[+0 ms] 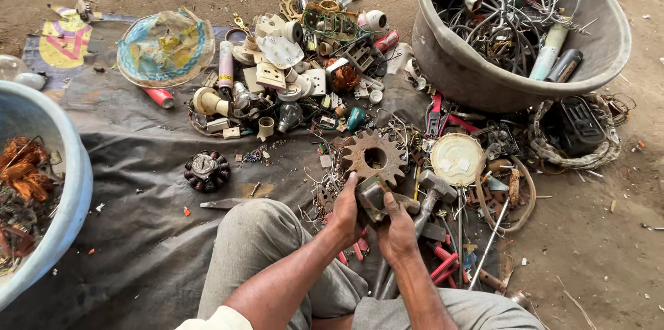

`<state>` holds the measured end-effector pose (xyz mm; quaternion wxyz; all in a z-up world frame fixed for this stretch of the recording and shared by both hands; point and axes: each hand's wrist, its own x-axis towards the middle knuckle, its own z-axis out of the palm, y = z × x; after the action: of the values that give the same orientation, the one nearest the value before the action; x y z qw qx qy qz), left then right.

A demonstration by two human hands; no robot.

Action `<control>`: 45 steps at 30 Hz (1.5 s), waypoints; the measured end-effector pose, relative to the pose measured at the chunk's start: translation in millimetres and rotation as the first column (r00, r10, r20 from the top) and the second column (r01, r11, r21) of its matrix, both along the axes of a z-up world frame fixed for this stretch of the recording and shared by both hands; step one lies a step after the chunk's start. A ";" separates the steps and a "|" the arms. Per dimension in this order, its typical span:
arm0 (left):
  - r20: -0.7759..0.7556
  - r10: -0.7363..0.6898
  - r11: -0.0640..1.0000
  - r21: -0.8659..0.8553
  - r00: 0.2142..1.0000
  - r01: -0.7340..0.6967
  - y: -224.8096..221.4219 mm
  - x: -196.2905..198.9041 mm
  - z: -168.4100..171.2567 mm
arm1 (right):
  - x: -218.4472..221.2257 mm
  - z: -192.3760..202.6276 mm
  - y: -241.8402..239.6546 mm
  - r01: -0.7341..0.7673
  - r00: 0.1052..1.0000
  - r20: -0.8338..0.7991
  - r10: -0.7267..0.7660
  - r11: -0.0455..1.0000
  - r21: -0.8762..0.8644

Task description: The person uses a hammer, a screwdriver, and pliers to disassemble metal scrap and electronic components on a mat. They strike a metal gear and a transformer with the hammer, pry parts with the screwdriver, and pull pieces apart with the pliers.

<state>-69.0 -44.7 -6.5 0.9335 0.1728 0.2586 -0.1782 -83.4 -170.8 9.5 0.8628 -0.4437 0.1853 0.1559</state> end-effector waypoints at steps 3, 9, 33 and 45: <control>-0.001 -0.075 0.992 0.106 0.997 0.075 1.1 3.4 -3.0 | 5.9 9.6 0.2 0.055 0.998 -0.038 -0.055 0.998 0.014; 0.134 -0.263 0.739 0.665 0.955 0.111 2.4 5.9 -6.6 | 6.6 30.4 -3.4 0.048 0.997 -0.063 -0.040 0.990 0.130; 0.061 0.451 0.516 0.796 0.890 -0.316 79.1 52.0 44.2 | 126.0 77.3 68.7 0.044 0.619 -0.298 0.727 -0.411 -0.911; -0.002 0.445 0.613 0.730 0.895 -0.303 80.6 57.6 35.0 | 131.7 5.7 50.9 0.081 0.765 0.060 0.641 -0.004 -0.997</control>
<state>-11.4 35.9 28.5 0.7806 0.4451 0.4220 0.1205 48.3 -119.9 15.2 0.2802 -0.9538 -0.0995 0.0428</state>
